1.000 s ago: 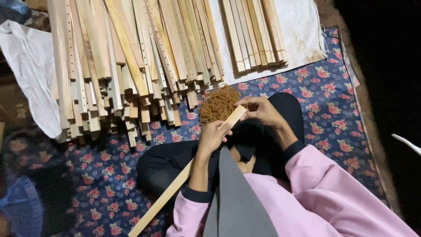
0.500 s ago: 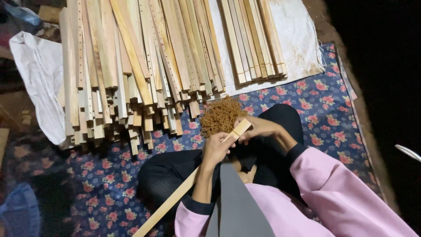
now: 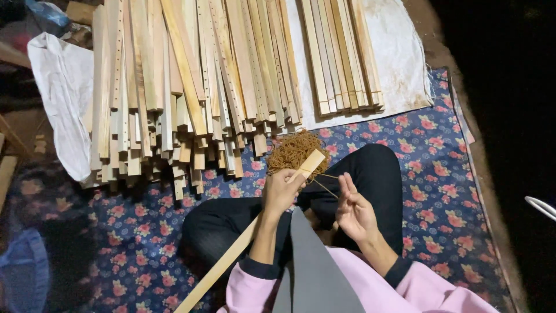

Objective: The person is wrapping multiple rubber bands around the ends of wooden slats to bundle or secure them.

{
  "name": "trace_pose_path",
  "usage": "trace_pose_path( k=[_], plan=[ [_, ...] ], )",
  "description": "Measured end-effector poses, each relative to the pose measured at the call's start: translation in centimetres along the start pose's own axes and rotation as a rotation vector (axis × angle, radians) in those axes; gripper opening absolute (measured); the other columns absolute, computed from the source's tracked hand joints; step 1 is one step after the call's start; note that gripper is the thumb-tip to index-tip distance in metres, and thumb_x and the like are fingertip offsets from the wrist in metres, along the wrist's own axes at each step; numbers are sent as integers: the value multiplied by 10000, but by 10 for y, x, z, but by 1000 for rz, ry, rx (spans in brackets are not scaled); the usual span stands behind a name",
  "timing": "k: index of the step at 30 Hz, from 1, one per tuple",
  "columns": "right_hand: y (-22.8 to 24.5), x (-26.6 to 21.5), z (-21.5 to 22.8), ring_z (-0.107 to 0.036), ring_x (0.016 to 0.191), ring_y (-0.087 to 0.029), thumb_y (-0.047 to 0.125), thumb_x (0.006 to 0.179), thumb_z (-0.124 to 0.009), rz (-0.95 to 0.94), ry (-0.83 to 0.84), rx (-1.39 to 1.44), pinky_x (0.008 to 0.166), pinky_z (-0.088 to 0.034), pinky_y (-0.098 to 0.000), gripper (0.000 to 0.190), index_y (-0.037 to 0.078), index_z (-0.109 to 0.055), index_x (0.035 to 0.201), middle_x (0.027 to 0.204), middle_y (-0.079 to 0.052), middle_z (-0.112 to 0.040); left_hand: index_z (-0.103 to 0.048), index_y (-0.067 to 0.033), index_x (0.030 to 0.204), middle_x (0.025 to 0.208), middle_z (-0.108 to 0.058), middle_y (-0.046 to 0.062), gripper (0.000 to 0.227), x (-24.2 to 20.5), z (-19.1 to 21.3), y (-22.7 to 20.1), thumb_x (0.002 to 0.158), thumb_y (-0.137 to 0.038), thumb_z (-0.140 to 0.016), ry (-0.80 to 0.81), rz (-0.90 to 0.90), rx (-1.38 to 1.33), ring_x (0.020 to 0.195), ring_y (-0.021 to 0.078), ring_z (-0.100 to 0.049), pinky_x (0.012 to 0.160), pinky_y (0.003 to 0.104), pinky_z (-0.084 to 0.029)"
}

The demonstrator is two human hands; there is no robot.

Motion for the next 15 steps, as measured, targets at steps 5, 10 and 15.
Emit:
trace_pose_path(
  k=[5,10,15],
  plan=[
    [4,41,41,-770,944,-157,17,993,-518,50,-441,-55,650,-537,-161,327,133,-662,1263,1188,-113,-755,-814,-190,1008,705,-725,52,370,-11,-14,11,754,-451,-746,17,-21,196,727,211,-714,624,359,-541],
    [19,47,12,-557,1335,-276,518,902,-664,153,-493,-728,1114,-431,-589,765,79,-487,1504,1473,-170,-553,-819,-229,995,829,-762,88,349,-12,-14,13,762,-479,-749,18,-20,257,850,283,-735,717,375,-543],
    [36,53,-22,-772,838,-223,120,718,-867,57,-362,-1312,670,-634,-286,524,39,-728,1216,1043,-171,-784,-800,-219,789,700,-717,113,235,-31,-14,-1,743,-445,-753,123,-44,311,752,301,-710,655,348,-504]
  ],
)
Point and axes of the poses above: each hand's wrist, its own x-axis towards the middle knuckle, its own z-axis out of the back of the hand, y = z × x, the point moved 7 cm from there along x, towards the middle knuckle
